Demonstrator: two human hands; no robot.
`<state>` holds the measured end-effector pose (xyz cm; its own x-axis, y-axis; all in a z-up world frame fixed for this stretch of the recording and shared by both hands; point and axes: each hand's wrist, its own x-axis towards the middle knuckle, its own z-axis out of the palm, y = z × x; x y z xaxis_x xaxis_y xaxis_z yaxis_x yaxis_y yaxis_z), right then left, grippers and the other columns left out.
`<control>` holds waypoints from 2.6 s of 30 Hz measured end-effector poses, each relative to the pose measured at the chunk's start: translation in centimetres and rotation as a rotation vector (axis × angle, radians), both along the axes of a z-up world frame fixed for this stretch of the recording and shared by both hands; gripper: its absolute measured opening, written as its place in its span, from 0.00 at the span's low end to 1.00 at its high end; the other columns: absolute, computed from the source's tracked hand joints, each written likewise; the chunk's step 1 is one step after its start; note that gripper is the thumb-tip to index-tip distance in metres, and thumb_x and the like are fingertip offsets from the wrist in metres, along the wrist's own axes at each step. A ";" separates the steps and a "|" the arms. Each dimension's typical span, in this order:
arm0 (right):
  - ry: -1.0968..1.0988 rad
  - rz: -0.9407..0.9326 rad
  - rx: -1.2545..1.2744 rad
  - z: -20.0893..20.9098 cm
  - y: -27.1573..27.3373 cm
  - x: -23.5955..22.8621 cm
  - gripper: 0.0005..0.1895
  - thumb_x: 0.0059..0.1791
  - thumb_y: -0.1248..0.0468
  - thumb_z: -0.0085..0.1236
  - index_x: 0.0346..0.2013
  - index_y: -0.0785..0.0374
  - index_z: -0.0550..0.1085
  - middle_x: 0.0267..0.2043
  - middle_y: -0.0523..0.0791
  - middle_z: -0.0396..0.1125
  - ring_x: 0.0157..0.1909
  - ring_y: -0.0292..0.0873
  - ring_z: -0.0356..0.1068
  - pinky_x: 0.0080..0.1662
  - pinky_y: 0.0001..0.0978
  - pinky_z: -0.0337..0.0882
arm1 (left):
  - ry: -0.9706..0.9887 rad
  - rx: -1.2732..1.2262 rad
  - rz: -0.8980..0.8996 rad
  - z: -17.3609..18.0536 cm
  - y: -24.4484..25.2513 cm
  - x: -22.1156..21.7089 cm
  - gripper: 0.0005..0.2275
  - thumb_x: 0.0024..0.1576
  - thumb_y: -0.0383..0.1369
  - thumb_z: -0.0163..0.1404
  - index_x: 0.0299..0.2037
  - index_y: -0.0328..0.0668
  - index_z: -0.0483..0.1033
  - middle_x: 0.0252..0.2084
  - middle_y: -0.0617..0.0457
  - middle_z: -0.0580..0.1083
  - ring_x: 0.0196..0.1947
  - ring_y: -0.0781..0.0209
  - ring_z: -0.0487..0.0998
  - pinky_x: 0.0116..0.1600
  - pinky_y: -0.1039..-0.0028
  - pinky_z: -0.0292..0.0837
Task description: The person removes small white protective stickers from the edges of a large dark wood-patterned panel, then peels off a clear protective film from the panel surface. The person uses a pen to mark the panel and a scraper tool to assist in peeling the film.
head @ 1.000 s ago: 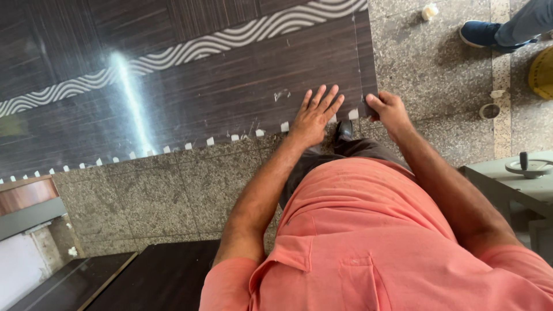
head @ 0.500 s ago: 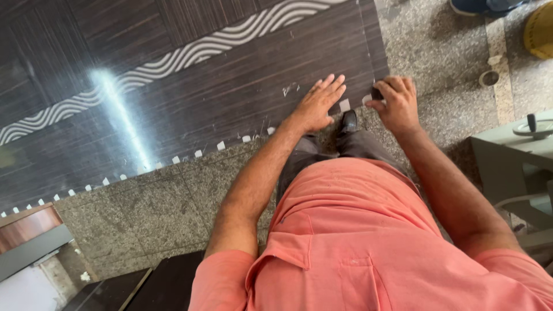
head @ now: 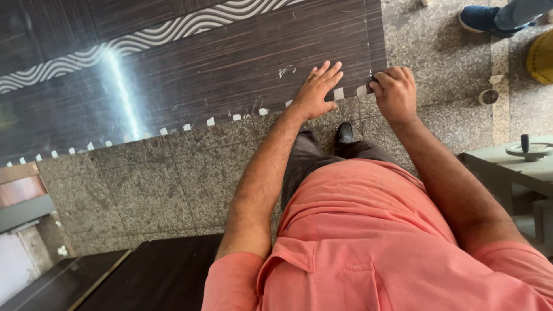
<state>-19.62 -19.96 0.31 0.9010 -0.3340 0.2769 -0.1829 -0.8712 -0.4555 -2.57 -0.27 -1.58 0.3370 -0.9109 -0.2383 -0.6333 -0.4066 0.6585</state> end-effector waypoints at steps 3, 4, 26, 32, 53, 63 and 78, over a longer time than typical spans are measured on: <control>0.108 0.022 -0.109 -0.8 0.0 1.2 0.06 0.53 0.66 0.63 0.33 0.65 0.78 0.41 0.48 0.71 0.44 0.50 0.69 0.51 0.45 0.70 | 0.013 0.030 0.054 0.1 -0.4 -0.4 0.41 0.48 0.37 0.67 0.73 0.47 0.58 0.79 0.59 0.46 0.79 0.54 0.39 0.81 0.55 0.31; 0.150 0.021 -0.137 -1.1 0.0 1.7 0.07 0.54 0.66 0.61 0.32 0.64 0.77 0.39 0.48 0.70 0.44 0.50 0.68 0.51 0.45 0.70 | 0.016 0.033 0.069 0.2 -0.5 -0.5 0.41 0.49 0.37 0.67 0.73 0.47 0.58 0.79 0.59 0.46 0.79 0.55 0.39 0.81 0.55 0.31; 0.282 0.079 -0.264 -2.5 -0.7 2.6 0.10 0.56 0.68 0.56 0.32 0.66 0.78 0.37 0.50 0.73 0.40 0.46 0.72 0.48 0.42 0.74 | 0.160 -0.019 0.222 0.5 0.3 -1.1 0.34 0.52 0.36 0.65 0.71 0.55 0.64 0.78 0.65 0.51 0.79 0.55 0.43 0.80 0.55 0.42; 0.202 0.031 -0.228 -0.6 -0.4 3.7 0.04 0.44 0.66 0.59 0.29 0.66 0.76 0.35 0.52 0.73 0.40 0.51 0.73 0.45 0.45 0.74 | 0.212 0.048 0.266 1.1 0.2 -1.2 0.35 0.51 0.34 0.65 0.71 0.55 0.63 0.78 0.65 0.50 0.79 0.55 0.41 0.79 0.55 0.42; 0.432 0.051 -0.151 -0.7 -0.7 3.9 0.08 0.46 0.65 0.60 0.33 0.70 0.78 0.36 0.54 0.72 0.39 0.50 0.71 0.43 0.47 0.71 | 0.227 0.081 0.318 1.6 -0.1 -1.9 0.36 0.51 0.36 0.65 0.71 0.60 0.62 0.78 0.65 0.49 0.79 0.52 0.43 0.77 0.49 0.46; 0.090 0.144 -0.072 -0.1 -1.5 0.7 0.10 0.52 0.61 0.65 0.41 0.65 0.80 0.42 0.49 0.73 0.43 0.46 0.70 0.49 0.42 0.73 | 0.195 -0.140 0.389 0.8 2.0 -1.6 0.32 0.56 0.34 0.60 0.72 0.50 0.61 0.75 0.52 0.60 0.75 0.54 0.59 0.78 0.59 0.51; -0.001 0.221 0.147 0.9 -2.4 -3.2 0.03 0.55 0.69 0.61 0.37 0.65 0.78 0.42 0.48 0.74 0.43 0.45 0.74 0.48 0.39 0.76 | 0.150 -0.135 0.504 2.6 3.3 -2.9 0.25 0.59 0.31 0.55 0.68 0.44 0.66 0.70 0.49 0.67 0.71 0.51 0.64 0.74 0.60 0.59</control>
